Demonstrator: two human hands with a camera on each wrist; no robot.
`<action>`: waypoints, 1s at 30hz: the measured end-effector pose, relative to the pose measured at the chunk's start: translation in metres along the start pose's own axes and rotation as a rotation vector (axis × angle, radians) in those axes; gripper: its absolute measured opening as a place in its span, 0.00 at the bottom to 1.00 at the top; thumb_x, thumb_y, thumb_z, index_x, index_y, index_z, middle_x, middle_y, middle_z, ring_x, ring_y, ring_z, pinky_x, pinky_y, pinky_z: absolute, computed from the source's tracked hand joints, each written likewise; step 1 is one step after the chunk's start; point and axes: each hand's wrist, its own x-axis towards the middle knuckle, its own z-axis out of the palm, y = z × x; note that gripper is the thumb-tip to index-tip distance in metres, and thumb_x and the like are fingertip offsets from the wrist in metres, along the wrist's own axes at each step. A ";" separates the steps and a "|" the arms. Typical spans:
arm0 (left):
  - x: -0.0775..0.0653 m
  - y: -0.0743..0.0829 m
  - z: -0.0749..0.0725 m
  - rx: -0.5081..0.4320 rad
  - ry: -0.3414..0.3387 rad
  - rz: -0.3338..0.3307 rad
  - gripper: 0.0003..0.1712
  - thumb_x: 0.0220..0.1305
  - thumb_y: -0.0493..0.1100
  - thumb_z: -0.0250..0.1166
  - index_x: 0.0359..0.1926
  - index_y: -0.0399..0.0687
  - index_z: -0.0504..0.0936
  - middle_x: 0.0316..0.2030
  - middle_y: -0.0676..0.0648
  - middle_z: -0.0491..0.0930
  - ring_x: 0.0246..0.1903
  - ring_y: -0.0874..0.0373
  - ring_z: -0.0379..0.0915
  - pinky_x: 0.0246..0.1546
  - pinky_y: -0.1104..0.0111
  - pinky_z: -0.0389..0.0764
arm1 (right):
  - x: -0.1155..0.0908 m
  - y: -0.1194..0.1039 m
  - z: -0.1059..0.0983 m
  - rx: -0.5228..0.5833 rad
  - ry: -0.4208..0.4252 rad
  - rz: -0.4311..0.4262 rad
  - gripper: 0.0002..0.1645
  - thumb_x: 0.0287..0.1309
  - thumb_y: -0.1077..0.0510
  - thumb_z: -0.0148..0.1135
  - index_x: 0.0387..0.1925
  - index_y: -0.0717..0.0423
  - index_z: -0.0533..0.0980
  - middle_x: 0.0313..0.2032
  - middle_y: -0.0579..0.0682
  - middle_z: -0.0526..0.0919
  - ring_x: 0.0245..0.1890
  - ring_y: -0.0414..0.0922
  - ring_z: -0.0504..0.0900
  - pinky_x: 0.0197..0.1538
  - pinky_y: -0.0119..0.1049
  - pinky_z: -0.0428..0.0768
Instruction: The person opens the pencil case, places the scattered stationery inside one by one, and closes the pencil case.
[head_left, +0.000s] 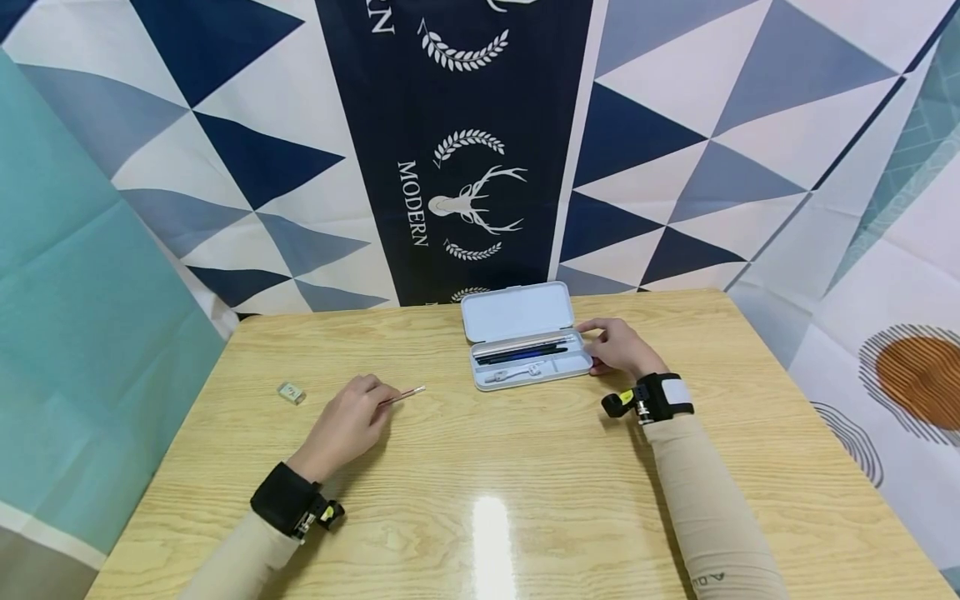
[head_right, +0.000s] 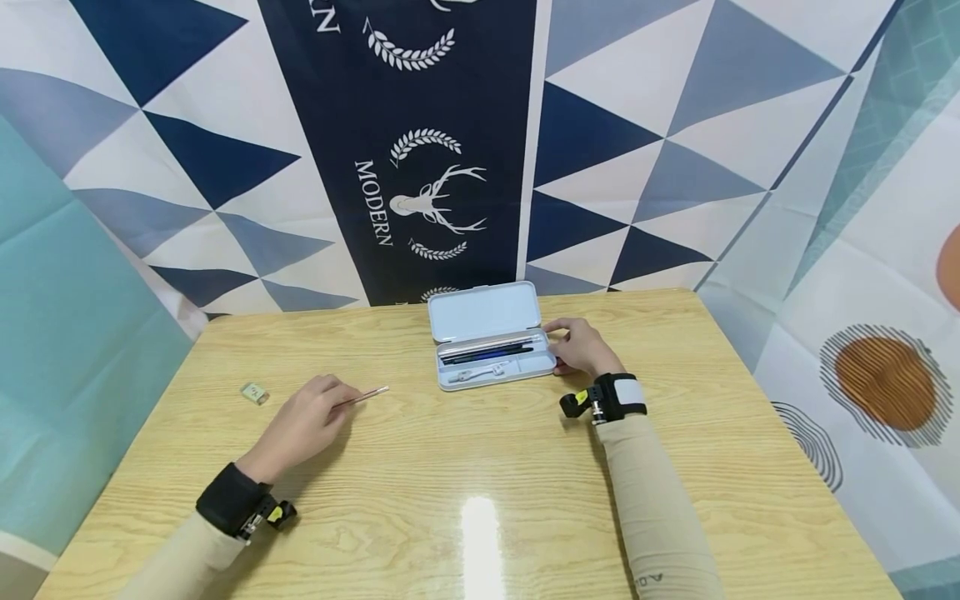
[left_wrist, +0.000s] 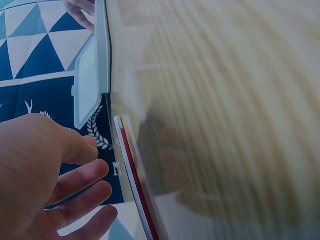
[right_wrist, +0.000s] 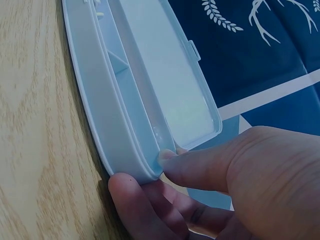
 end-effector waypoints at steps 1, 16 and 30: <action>-0.002 -0.001 -0.001 0.000 0.002 -0.004 0.07 0.72 0.33 0.76 0.48 0.42 0.94 0.41 0.44 0.89 0.42 0.50 0.84 0.41 0.59 0.88 | 0.000 0.000 0.000 0.002 0.000 -0.001 0.32 0.82 0.64 0.57 0.81 0.66 0.70 0.44 0.60 0.79 0.29 0.42 0.86 0.34 0.33 0.91; -0.016 -0.011 -0.006 0.007 0.028 -0.040 0.10 0.70 0.32 0.76 0.50 0.43 0.93 0.42 0.43 0.89 0.43 0.49 0.85 0.40 0.58 0.88 | 0.000 0.001 0.001 -0.003 0.009 0.004 0.32 0.81 0.64 0.56 0.81 0.64 0.71 0.43 0.60 0.78 0.28 0.41 0.86 0.34 0.32 0.90; -0.026 -0.029 -0.022 -0.008 -0.048 -0.133 0.22 0.64 0.27 0.74 0.59 0.38 0.87 0.50 0.35 0.85 0.50 0.39 0.81 0.44 0.51 0.83 | -0.001 0.000 0.000 0.007 0.000 -0.005 0.33 0.81 0.64 0.56 0.82 0.65 0.69 0.43 0.60 0.79 0.30 0.42 0.86 0.35 0.33 0.91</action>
